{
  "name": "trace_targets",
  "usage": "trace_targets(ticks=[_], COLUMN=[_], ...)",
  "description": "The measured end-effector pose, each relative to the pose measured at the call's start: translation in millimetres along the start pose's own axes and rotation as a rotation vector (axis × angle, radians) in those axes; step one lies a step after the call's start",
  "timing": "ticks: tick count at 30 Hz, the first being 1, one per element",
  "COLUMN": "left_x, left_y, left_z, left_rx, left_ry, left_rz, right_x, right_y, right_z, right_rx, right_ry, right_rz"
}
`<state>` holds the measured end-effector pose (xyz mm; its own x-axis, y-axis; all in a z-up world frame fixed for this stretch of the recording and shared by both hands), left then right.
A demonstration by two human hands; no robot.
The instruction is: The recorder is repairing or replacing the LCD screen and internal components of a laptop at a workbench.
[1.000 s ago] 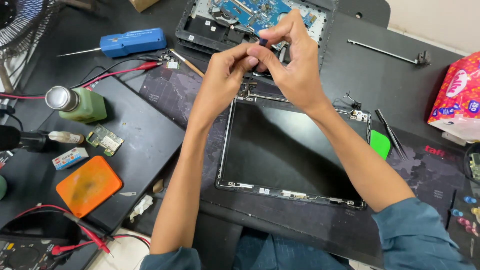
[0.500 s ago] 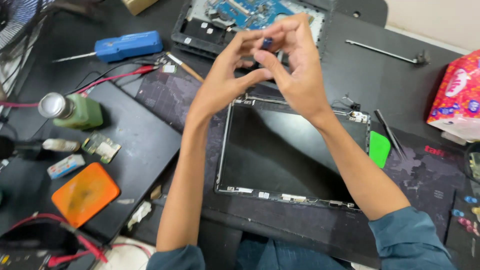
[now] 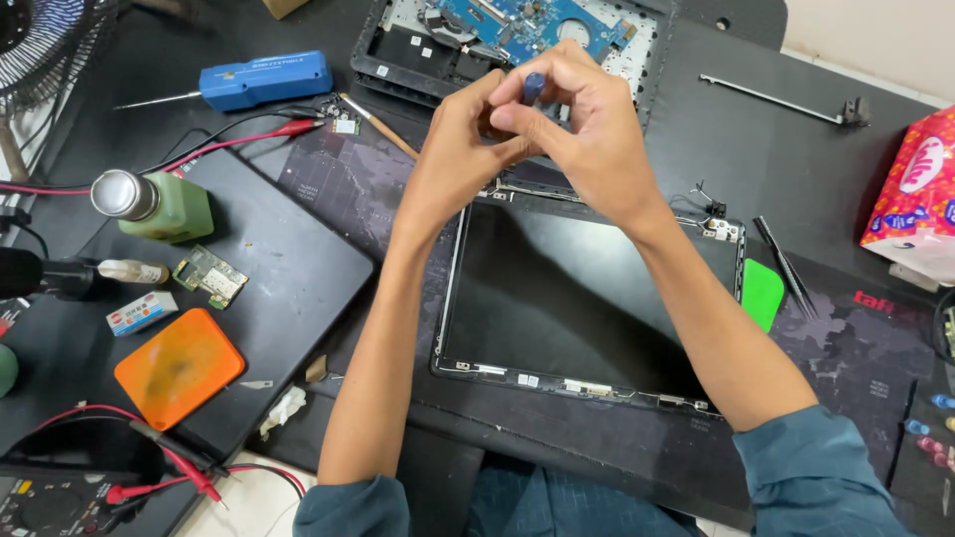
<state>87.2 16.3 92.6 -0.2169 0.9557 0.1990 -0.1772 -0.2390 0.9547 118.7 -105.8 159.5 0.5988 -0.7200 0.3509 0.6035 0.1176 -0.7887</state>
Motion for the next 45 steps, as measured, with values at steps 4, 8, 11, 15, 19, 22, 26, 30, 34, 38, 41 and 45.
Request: trace_targets(ticks=[4,8,11,15,19,22,26,30,34,38,41,45], left_x=[-1,3,4,9,8,4,1,-1,1,4,6,7], left_y=[7,4,16,-1,7,15,-24,-7,21,18,13,16], left_z=[-3,-8,-15,-25,-25,-24,-20,-22,-23,-24,-25,-26], left_rx=[-0.062,-0.096,-0.105,-0.008,-0.138,-0.070,-0.029,0.006,-0.067,-0.117,-0.088,-0.091], left_ry=[-0.172,-0.182,-0.036,0.084,0.002,-0.040,-0.009,0.034,0.004,0.032,0.097,0.134], left_rz=[-0.157,-0.023,0.084,0.144,-0.098,-0.235,-0.256,-0.276,-0.109,-0.127,-0.033,0.066], right_x=[1,1,-2,-7,-11,-11,-8,-2,-1,0,-6,0], right_y=[6,-6,-15,-13,-8,-7,-8,-6,-1,-5,-6,-4], right_z=[-3,0,3,-1,-1,-2,-4,-3,-3,-2,-5,-2], right_rx=[-0.135,-0.229,-0.167,-0.073,-0.124,-0.178,-0.095,-0.054,-0.177,-0.197,-0.130,-0.115], right_ry=[-0.060,-0.079,-0.076,-0.068,-0.107,-0.113,-0.116,-0.073,-0.084,-0.113,-0.171,-0.136], right_rz=[0.214,0.362,0.341,0.235,0.261,0.354,0.362,0.168,0.329,0.335,0.370,0.076])
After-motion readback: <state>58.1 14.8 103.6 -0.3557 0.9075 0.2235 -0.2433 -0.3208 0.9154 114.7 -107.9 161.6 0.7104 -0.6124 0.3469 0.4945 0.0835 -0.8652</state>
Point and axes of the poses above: each hand's wrist, its own z-axis towards the middle knuckle, its own x-axis out of the back of the hand, y = z × x, the point moved 8 cm from there along z, towards the middle knuckle, and after that the axes turned 1 degree about -y, right-handed, at the moved point
